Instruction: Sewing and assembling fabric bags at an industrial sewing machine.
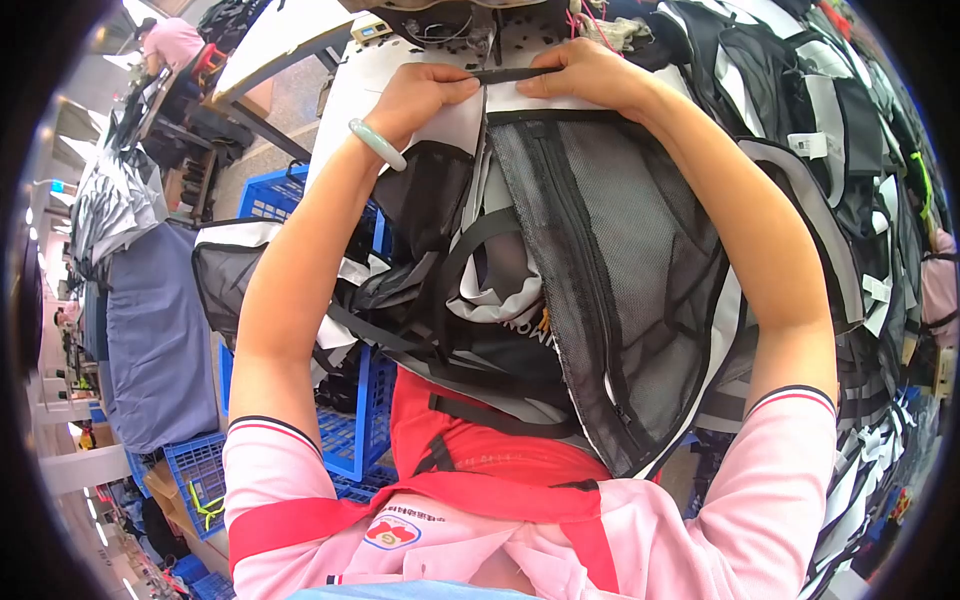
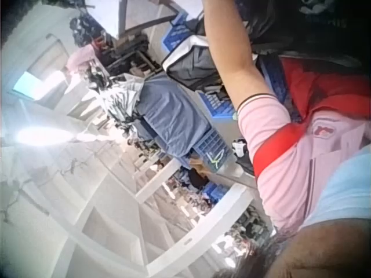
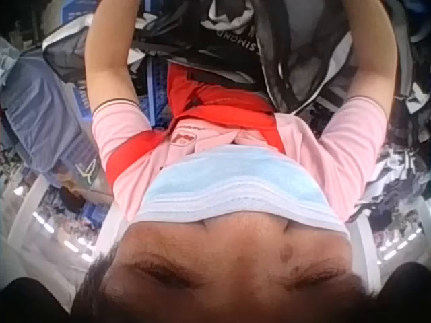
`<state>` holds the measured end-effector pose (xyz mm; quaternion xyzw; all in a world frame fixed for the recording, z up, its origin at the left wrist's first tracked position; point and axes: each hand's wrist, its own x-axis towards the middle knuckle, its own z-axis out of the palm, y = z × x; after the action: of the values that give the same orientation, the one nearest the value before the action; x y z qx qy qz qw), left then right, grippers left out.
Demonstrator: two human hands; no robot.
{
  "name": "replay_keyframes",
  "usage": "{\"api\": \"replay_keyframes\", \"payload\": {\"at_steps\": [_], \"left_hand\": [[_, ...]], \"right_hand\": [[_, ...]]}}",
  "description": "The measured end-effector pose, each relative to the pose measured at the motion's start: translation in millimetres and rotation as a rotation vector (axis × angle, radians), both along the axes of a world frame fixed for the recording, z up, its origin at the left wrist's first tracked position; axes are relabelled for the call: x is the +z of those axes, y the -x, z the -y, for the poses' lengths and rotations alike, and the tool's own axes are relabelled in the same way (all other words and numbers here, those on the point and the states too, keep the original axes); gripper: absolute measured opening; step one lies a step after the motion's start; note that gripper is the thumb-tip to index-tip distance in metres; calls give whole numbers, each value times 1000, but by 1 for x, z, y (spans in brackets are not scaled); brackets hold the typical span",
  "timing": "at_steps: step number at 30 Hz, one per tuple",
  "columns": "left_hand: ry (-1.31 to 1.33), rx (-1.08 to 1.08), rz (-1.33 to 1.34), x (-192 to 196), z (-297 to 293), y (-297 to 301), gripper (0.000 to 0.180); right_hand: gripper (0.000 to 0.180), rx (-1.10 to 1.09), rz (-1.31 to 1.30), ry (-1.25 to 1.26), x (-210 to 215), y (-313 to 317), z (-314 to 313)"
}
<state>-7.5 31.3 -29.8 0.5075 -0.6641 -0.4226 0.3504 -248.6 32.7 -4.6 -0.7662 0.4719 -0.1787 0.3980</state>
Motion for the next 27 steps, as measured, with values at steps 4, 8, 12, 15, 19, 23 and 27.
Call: {"api": "replay_keyframes", "payload": {"at_steps": [4,8,12,15,19,23,27], "left_hand": [[47,-27,12,-1,8,-4,31],[92,-37,20,-5,12,-1,31],[139,-37,36,-8,17,1,32],[139,-34,25,-10,21,3,31],[110,-51,-42,-11,22,1,31],[96,-75,-11,-3,14,0,25],[50,-73,-88,1,11,2,27]], "right_hand": [[29,-30,76,86,-7,-2,6],[27,-15,68,57,-6,1,7],[27,-16,94,37,-8,3,10],[28,-40,109,40,-15,5,19],[27,-23,142,-20,-13,4,21],[25,-28,143,18,-9,6,15],[52,-38,63,58,-9,12,20]]}}
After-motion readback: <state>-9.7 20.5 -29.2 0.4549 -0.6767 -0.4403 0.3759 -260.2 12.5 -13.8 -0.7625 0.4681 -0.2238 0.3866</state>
